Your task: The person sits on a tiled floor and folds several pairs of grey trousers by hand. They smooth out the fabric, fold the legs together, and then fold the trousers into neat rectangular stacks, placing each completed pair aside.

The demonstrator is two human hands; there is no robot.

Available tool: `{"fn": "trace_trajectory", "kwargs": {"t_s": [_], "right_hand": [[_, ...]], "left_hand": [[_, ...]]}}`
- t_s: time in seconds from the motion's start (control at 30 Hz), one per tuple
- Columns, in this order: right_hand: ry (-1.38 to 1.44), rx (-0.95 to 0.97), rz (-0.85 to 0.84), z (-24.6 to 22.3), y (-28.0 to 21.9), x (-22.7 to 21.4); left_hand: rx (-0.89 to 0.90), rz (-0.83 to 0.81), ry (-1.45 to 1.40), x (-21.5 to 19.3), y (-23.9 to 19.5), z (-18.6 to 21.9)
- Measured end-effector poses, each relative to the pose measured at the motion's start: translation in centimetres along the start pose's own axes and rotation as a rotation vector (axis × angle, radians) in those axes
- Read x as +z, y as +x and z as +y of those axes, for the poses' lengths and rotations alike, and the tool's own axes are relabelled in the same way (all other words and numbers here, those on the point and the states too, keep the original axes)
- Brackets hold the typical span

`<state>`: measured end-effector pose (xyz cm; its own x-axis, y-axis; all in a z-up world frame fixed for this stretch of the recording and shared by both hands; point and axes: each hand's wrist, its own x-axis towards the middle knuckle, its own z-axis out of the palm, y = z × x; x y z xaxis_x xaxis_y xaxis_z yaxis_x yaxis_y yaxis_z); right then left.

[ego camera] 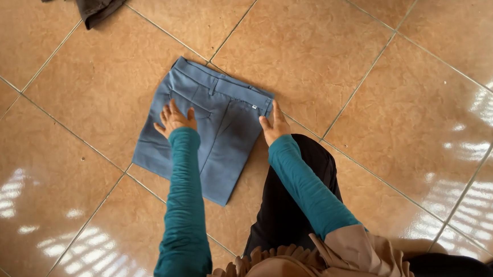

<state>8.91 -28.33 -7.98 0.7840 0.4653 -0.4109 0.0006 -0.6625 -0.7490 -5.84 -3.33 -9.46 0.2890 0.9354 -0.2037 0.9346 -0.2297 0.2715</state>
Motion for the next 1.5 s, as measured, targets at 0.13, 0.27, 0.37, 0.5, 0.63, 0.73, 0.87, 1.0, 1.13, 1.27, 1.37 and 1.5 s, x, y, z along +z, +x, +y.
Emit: {"fn": "trace_trajectory", "kwargs": {"t_s": [0.13, 0.27, 0.37, 0.5, 0.63, 0.73, 0.87, 1.0, 1.13, 1.27, 1.37, 1.5], "right_hand": [[-0.591, -0.225, 0.047, -3.1, -2.2, -1.5], [-0.996, -0.247, -0.089, -3.7, -2.2, -1.3], [-0.999, -0.246, -0.144, -3.1, -2.4, -1.1], [-0.976, -0.255, -0.124, -1.7, -1.9, -0.5], [-0.965, -0.252, -0.133, -2.0, -1.9, -0.7], [-0.971, -0.248, -0.139, -2.0, -2.0, -0.8], [-0.951, -0.237, -0.119, -1.6, -1.9, -1.5], [-0.855, -0.179, -0.052, 0.2, -0.8, -5.2], [-0.838, -0.039, 0.054, 3.4, -0.9, -11.7], [-0.785, 0.104, 0.142, 9.1, -2.0, -17.0], [-0.749, 0.183, 0.210, 12.9, -2.7, -18.3], [-0.696, 0.217, 0.298, 16.4, -3.4, -18.8]], "left_hand": [[0.043, 0.022, 0.052, 2.2, -4.1, 2.4], [0.185, 0.044, 0.246, 2.3, -10.1, 4.2], [0.196, -0.079, 0.258, 2.8, -11.9, 4.1], [0.189, -0.147, 0.268, 2.5, -12.3, 3.9], [0.214, -0.127, 0.272, 2.4, -12.4, 4.2], [0.245, -0.088, 0.275, 2.5, -12.6, 4.5], [0.295, -0.054, 0.254, 3.0, -13.2, 5.7], [0.402, -0.065, 0.270, 2.3, -14.7, 10.6], [0.531, -0.105, 0.248, 3.1, -17.6, 17.6], [0.665, -0.178, 0.299, 6.2, -21.5, 23.7], [0.699, -0.238, 0.390, 7.7, -24.0, 26.0], [0.794, -0.102, 0.361, 11.1, -25.2, 26.0]]}}
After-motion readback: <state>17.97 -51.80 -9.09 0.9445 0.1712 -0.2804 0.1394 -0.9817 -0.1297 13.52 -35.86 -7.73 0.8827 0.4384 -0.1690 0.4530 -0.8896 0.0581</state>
